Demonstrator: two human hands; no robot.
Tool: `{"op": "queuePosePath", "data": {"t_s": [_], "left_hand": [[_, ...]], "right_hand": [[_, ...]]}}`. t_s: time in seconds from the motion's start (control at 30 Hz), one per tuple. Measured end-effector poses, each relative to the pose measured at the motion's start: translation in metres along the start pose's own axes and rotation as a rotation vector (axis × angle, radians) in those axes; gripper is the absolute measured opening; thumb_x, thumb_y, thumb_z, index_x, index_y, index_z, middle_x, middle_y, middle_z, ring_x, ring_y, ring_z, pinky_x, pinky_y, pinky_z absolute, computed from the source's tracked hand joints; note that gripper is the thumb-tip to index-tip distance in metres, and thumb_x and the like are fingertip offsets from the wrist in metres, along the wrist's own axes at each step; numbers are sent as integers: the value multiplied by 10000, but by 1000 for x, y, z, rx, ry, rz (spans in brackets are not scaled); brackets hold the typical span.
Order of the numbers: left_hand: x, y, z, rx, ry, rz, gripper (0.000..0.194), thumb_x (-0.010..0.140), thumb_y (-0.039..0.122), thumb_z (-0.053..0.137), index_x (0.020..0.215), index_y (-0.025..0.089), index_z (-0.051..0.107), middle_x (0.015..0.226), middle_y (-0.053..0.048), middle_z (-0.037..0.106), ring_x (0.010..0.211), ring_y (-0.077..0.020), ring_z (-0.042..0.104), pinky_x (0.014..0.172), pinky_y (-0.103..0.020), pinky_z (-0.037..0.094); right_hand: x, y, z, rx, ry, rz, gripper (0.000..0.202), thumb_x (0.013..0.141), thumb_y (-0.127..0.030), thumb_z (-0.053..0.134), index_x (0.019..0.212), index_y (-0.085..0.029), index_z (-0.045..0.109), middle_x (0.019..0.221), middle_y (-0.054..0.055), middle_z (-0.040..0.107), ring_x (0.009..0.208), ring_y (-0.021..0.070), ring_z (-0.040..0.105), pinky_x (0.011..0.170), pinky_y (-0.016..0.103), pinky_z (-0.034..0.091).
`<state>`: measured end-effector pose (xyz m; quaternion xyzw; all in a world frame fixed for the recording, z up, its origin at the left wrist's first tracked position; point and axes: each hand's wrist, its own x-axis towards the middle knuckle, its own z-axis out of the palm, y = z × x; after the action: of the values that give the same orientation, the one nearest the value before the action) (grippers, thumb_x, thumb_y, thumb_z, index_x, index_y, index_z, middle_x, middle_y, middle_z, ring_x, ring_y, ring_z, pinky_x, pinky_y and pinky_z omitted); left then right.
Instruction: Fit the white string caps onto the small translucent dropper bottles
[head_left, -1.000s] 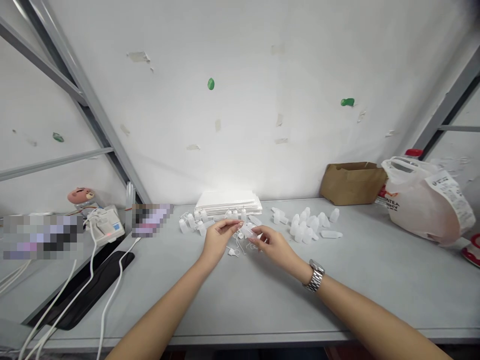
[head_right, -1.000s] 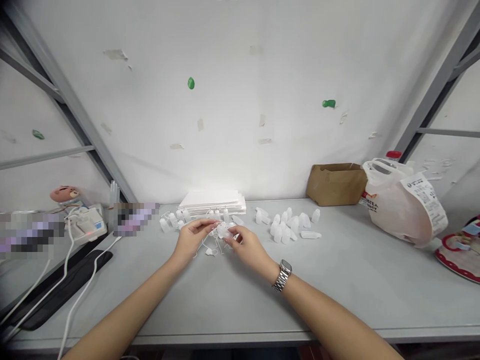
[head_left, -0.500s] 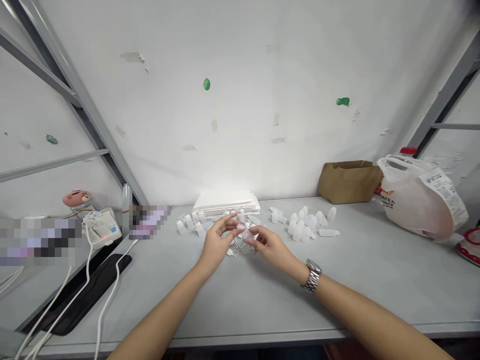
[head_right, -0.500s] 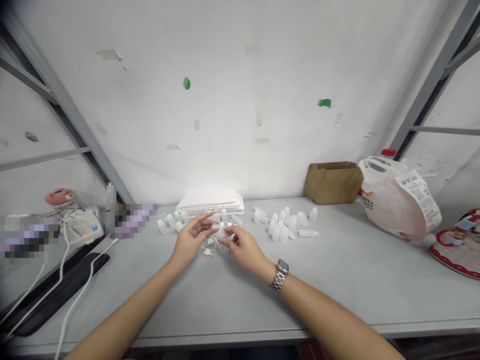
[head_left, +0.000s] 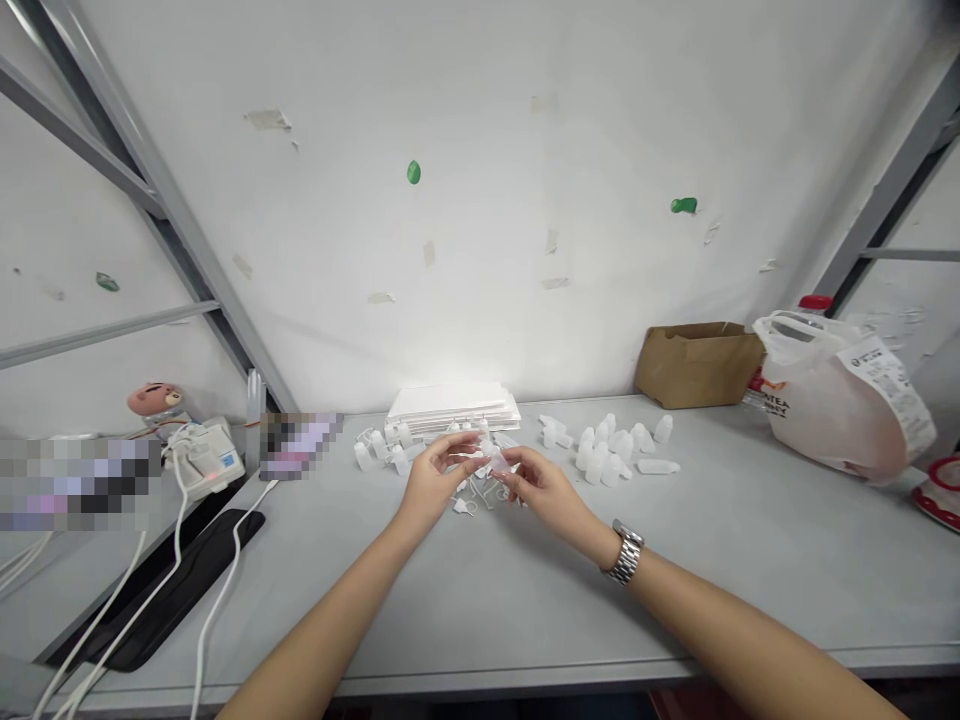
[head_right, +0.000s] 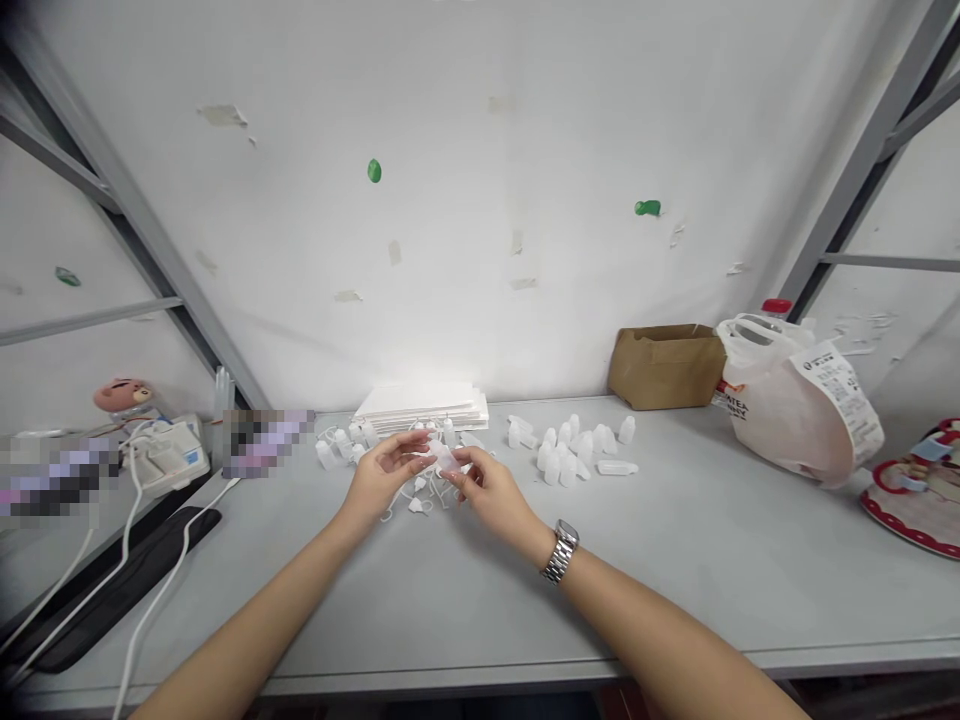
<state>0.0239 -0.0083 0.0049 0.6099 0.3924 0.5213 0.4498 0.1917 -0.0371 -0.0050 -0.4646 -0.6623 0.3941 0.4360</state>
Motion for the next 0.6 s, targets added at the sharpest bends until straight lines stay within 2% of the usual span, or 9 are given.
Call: {"op": "queuePosePath", "data": {"t_s": [0.37, 0.6], "left_hand": [[-2, 6, -3, 13, -45, 10, 343, 661, 340, 668, 986, 231, 654, 991, -52, 621, 953, -195, 553, 826, -315, 463], [-1, 5, -1, 39, -118, -5, 222, 701, 357, 622, 840, 197, 688, 943, -65, 649, 942, -202, 563, 824, -326, 453]], "right_hand": [[-2, -1, 0, -53, -8, -19, 254, 825, -356, 496, 1006, -180, 521, 625, -26, 553, 581, 125, 555, 607, 272, 443], [-3, 1, 2, -168, 12, -89, 222, 824, -320, 506, 994, -181, 539, 640, -12, 579, 594, 131, 545, 605, 273, 437]]}}
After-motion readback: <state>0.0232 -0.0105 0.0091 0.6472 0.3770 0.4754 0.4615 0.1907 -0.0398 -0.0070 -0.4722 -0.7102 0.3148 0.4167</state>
